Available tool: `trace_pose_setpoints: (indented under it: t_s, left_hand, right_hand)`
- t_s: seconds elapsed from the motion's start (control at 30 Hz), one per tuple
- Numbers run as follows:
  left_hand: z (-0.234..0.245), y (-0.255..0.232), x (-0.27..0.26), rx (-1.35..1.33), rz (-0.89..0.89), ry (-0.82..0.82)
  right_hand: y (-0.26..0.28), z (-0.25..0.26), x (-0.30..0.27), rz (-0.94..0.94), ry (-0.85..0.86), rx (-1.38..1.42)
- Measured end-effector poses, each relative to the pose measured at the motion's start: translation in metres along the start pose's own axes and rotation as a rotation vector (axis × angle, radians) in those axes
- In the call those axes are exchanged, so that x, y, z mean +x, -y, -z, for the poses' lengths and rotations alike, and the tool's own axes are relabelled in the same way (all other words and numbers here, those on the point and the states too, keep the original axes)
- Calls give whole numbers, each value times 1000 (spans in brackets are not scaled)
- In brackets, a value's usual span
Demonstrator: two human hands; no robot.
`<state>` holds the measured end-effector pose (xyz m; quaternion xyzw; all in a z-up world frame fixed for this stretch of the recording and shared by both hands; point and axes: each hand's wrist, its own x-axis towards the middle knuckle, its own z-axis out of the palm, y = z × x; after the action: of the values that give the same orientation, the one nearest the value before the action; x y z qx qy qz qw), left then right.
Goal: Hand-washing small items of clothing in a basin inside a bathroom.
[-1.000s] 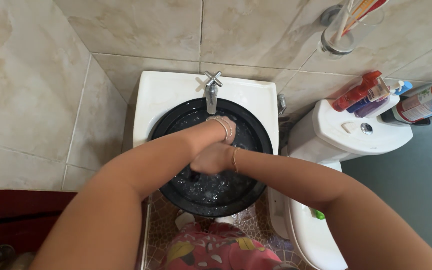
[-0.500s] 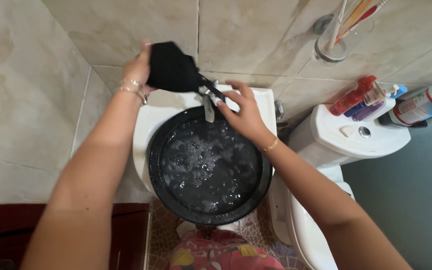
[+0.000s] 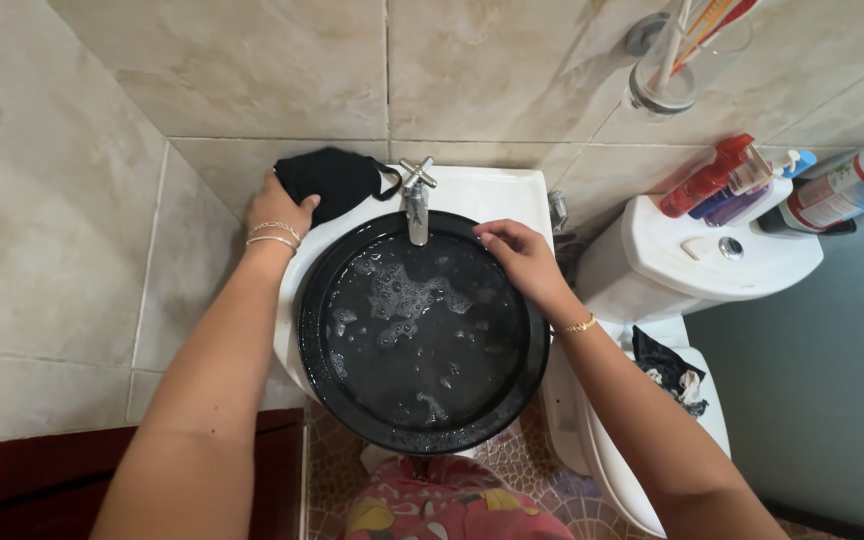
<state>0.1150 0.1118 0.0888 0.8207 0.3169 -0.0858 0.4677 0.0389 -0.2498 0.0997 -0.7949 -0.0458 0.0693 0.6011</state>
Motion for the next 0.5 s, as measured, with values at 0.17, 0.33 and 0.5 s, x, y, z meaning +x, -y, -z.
trace_pose_setpoints:
  t_s: [0.17,0.33,0.5]
  left_hand:
    - [1,2,19,774,-570,-218]
    - [4,-12,50,820,-716,-167]
    - [16,-25,86,897,-831,-211]
  right_hand:
    - [-7,20,-23,-51,-87,20]
    - [-31,38,-39,-217,-209,151]
    - [-45,47,-60,-303,-287,290]
